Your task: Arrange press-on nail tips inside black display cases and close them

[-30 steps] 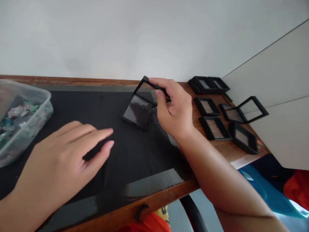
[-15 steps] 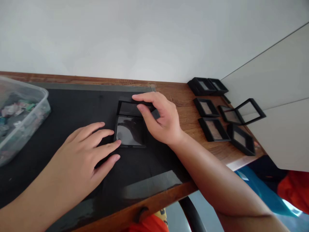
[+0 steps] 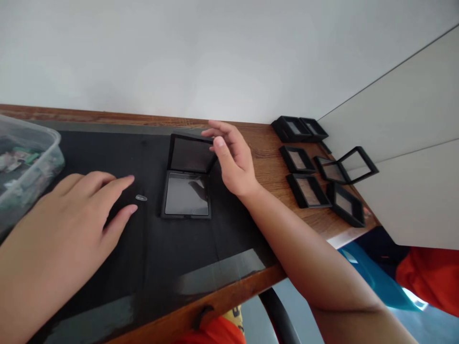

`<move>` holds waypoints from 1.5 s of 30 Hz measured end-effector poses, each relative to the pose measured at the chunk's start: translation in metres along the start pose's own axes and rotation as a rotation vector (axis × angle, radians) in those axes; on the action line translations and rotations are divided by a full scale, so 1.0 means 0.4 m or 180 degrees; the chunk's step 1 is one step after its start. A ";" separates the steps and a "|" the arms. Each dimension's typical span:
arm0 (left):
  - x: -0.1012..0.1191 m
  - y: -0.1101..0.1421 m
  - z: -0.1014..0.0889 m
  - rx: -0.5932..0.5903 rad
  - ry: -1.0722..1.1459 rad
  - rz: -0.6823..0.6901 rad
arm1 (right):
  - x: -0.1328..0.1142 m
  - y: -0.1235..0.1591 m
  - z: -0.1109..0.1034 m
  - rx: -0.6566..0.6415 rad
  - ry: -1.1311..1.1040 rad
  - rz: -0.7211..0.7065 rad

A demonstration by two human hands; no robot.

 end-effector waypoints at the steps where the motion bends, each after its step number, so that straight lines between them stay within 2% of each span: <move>1: -0.007 0.001 0.007 -0.0111 0.0074 -0.0023 | 0.004 -0.003 -0.003 0.0081 -0.0011 -0.0066; 4: -0.018 0.001 0.022 -0.0219 0.0377 -0.0078 | 0.008 -0.009 -0.008 0.0353 0.0030 -0.0327; 8: -0.021 -0.008 0.026 -0.0007 0.0544 -0.0052 | -0.007 -0.003 -0.004 0.0490 0.0225 -0.0518; 14: -0.010 -0.025 0.017 0.0137 0.0451 0.0135 | -0.074 0.010 -0.018 0.0690 0.0760 -0.0904; 16: 0.003 -0.029 0.002 0.0262 0.0471 0.0231 | -0.111 0.014 -0.026 0.0704 0.0947 -0.1481; 18: 0.022 -0.028 -0.019 0.0450 0.0530 0.0383 | -0.149 0.024 -0.025 0.0604 0.1157 -0.2282; 20: 0.041 -0.023 -0.041 0.0660 0.0669 0.0491 | -0.176 0.035 -0.015 0.0339 0.1262 -0.2577; 25: 0.072 -0.009 -0.064 0.0859 0.0975 0.0589 | -0.190 0.055 0.020 -0.0188 0.1198 -0.2374; 30: 0.074 -0.009 -0.062 0.0994 0.0983 0.0704 | -0.179 0.055 0.028 -0.0377 0.0629 -0.2053; 33: 0.067 -0.013 -0.058 0.1018 0.1008 0.0587 | -0.181 0.057 0.027 -0.0493 0.0547 -0.2013; 36: 0.059 -0.015 -0.055 0.0991 0.1041 0.0506 | -0.187 0.058 0.027 -0.0434 0.0557 -0.2012; 40: 0.055 -0.013 -0.055 0.1018 0.1009 0.0683 | -0.193 0.057 0.028 -0.0223 0.0443 -0.1948; 45: 0.062 -0.020 -0.048 0.0964 0.1311 0.0907 | -0.196 0.063 0.031 -0.0431 0.0279 -0.1890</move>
Point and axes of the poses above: each hand's wrist, its own y-axis away from the middle knuckle, its own z-axis out of the palm, x = y × z, the point moved 1 cm from there along -y, towards the middle knuckle, and after that the axes turned 1 degree about -y, right-handed, at the moved point
